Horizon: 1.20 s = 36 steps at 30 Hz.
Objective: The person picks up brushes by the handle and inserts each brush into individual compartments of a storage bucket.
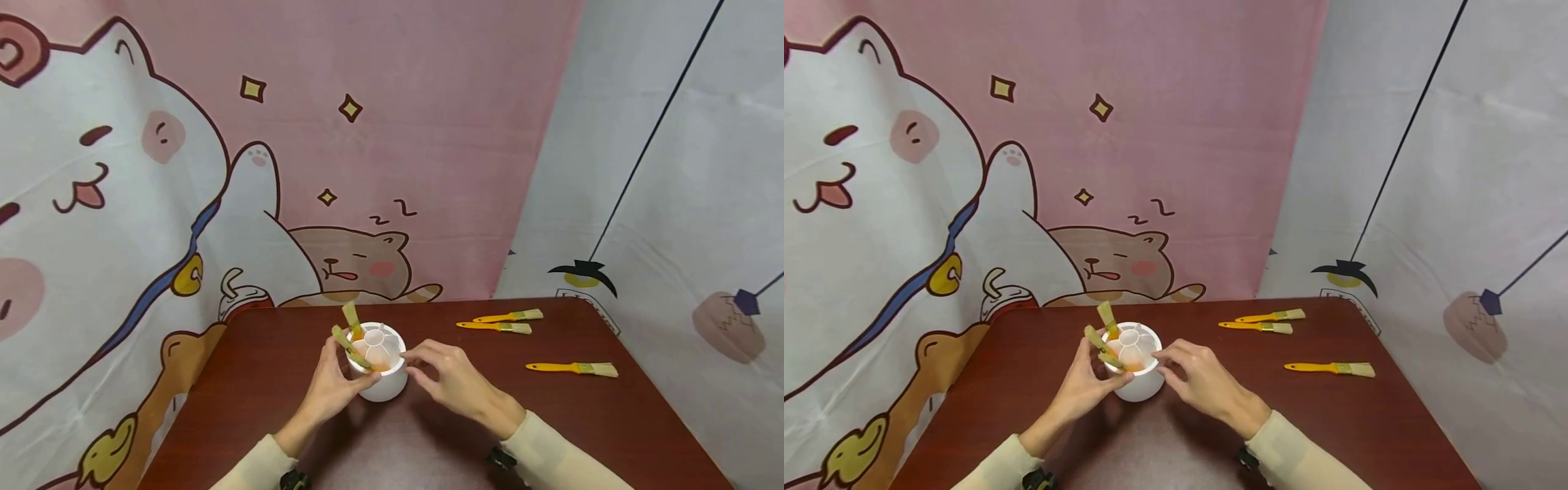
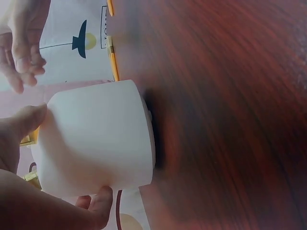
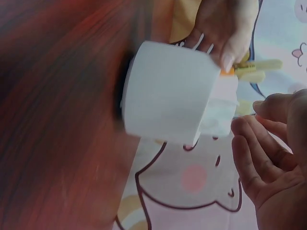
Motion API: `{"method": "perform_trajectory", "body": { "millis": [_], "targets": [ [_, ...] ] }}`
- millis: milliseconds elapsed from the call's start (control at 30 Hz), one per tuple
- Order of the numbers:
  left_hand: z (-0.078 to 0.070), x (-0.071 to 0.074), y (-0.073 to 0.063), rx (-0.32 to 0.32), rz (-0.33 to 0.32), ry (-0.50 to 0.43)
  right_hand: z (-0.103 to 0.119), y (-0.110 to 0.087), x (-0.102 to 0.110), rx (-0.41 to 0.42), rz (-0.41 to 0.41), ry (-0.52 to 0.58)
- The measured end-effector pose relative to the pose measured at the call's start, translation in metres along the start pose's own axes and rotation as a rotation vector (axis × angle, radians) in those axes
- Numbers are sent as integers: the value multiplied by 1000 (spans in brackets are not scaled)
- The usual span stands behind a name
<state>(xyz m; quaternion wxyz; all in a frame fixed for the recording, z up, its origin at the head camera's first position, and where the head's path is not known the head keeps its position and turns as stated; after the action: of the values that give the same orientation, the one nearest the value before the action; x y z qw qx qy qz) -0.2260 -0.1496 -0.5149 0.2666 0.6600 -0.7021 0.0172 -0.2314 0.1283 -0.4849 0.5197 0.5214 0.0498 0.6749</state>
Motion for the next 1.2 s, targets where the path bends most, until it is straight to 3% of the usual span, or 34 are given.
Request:
{"method": "perform_trajectory", "body": {
  "millis": [600,1200],
  "targets": [
    [0,8,-2,31,38,-172,-38,-36,46,-125,-75,-137],
    [3,11,1,4,92,-158,-90,-78,94,-339,-97,-336]
  ]
}}
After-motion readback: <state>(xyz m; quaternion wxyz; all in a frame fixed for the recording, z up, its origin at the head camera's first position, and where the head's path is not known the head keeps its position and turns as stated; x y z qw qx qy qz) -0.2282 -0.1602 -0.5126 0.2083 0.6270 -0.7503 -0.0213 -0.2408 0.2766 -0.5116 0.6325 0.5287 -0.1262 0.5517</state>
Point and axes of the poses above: each hand's wrist, its own y-axis towards the middle knuckle, its own x-axis out of the back of the hand, z = x × y, the point moved 1 cm from there along y, towards the middle knuckle, and after that the axes turned 10 degrees about -x, right-handed, at the moved point
